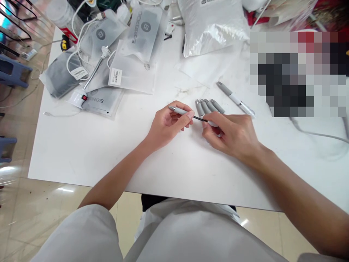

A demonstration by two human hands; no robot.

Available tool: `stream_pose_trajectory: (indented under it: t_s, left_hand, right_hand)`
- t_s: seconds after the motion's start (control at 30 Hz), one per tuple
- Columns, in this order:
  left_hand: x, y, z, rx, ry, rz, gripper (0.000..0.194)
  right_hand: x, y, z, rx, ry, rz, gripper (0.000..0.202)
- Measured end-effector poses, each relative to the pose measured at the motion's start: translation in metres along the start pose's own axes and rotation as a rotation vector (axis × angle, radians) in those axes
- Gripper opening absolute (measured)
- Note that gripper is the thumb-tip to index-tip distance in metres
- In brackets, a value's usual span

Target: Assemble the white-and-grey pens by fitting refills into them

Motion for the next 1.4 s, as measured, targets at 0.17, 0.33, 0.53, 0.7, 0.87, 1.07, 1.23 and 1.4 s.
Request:
stream_pose_trajectory:
  t_s: [0.17,0.33,0.53,0.7,0.87,1.07,1.23,1.4]
  left_hand:
    - [0.0016,-0.0001,-0.003,-0.014,0.02,0.064,0.032]
    - [0.0063,-0.0003,-0.0076,0.068,0.177,0.342,0.025]
    - [0.0071,-0.0009,-0.0067,0.08,0.219,0.366,0.025]
    - [0.0066,0.0,-0.0066,0.098,0.201,0.322,0.022]
    - [0.0059,0.001,-0.0074,0.074,0.132,0.265,0.022]
    - [0.0016,0.0037,-0.0049,0.055,0.042,0.098,0.024]
    - [-0.0006,0.0036,-0.0018,0.039,0.028,0.019,0.028]
    - [-0.001,0.0023,-0.0001,0.04,-0.001,-0.006,0.032]
  right_hand:
    - [0.0002,0.0016,0.0003,-0.033,-0.014,-0.007,0.02]
    - [-0.0012,0.0033,0.0011,-0.099,-0.006,0.012,0.021]
    - [-0.0026,0.0026,0.0015,-0.102,0.04,0.024,0.022]
    - [-0.004,0.0044,0.002,-0.111,0.004,0.03,0.021]
    - [-0.0031,0.0047,0.0022,-0.102,-0.024,0.001,0.02]
    - [-0.0014,0.003,0.0008,-0.072,-0.038,-0.013,0.021]
    - [-0.0012,0.0031,0.0008,-0.055,0.017,-0.015,0.021]
    - [-0.0018,0.003,0.0022,-0.064,-0.035,0.005,0.022]
Point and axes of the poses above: each hand's wrist, its own z-axis towards the middle knuckle, its own x-axis out of the palm, y = z × x, the point moved 2 cm from there along z, towards the middle knuckle, and after that the axes turned 10 degrees about -z, right-handed, at the moved point
